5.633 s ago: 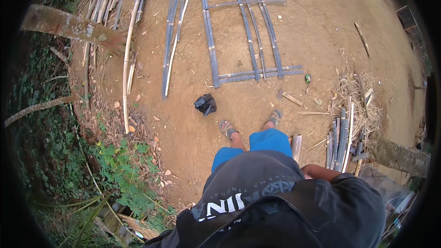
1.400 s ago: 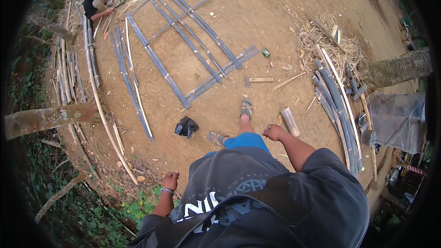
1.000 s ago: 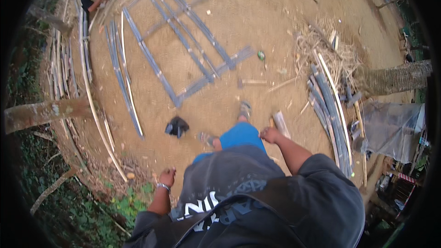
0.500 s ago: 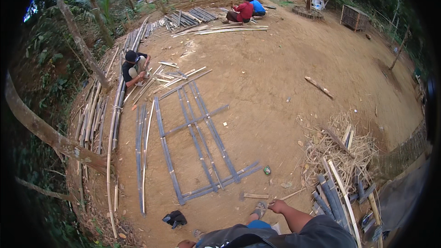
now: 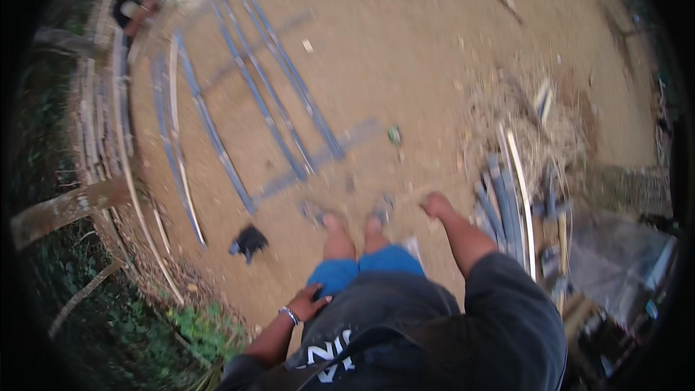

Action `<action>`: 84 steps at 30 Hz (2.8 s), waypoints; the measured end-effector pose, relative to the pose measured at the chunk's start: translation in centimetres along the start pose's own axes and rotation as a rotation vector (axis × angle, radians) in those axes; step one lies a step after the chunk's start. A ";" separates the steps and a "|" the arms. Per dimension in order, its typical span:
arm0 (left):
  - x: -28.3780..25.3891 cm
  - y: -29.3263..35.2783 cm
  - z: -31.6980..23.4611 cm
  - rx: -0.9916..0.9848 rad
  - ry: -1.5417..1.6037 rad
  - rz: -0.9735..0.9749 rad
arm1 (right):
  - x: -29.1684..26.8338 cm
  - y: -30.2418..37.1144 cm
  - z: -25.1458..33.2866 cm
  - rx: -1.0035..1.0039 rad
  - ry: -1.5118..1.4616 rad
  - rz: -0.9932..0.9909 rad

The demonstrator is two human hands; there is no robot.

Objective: The person assembles a rectangular bamboo frame on the ground using a hammer to drive nails into the joints. They arrange bamboo strips, secure them with nails, and use a tape measure to check dimensions.

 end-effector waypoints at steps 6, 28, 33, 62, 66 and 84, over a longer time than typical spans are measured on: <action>1.4 -5.3 1.7 -0.194 -0.176 0.182 | 6.1 -8.5 5.5 0.145 -0.458 0.066; -6.7 -27.6 19.8 -0.144 -0.034 -0.186 | 8.4 -47.5 6.5 0.340 -0.262 -0.464; -3.0 -34.6 20.4 -0.086 0.652 -0.392 | 13.3 -36.0 15.5 0.053 -0.781 -0.077; -6.5 -13.3 51.4 -0.429 1.328 -1.709 | 24.2 -33.5 17.3 0.123 0.233 -0.027; -8.2 -13.0 55.4 -0.207 1.587 -1.793 | 23.8 -34.4 15.3 0.053 0.229 0.000; -6.6 -2.8 39.9 -0.361 1.766 -1.940 | -6.1 -9.9 7.5 0.495 0.415 0.074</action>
Point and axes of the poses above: each hand's wrist, its own y-axis away from the middle knuckle, its own x-axis out of the palm, z = x × y, the point moved 1 cm from there along -y, towards the middle knuckle, and after that the axes turned 15 degrees about x, right-handed, at the moved point
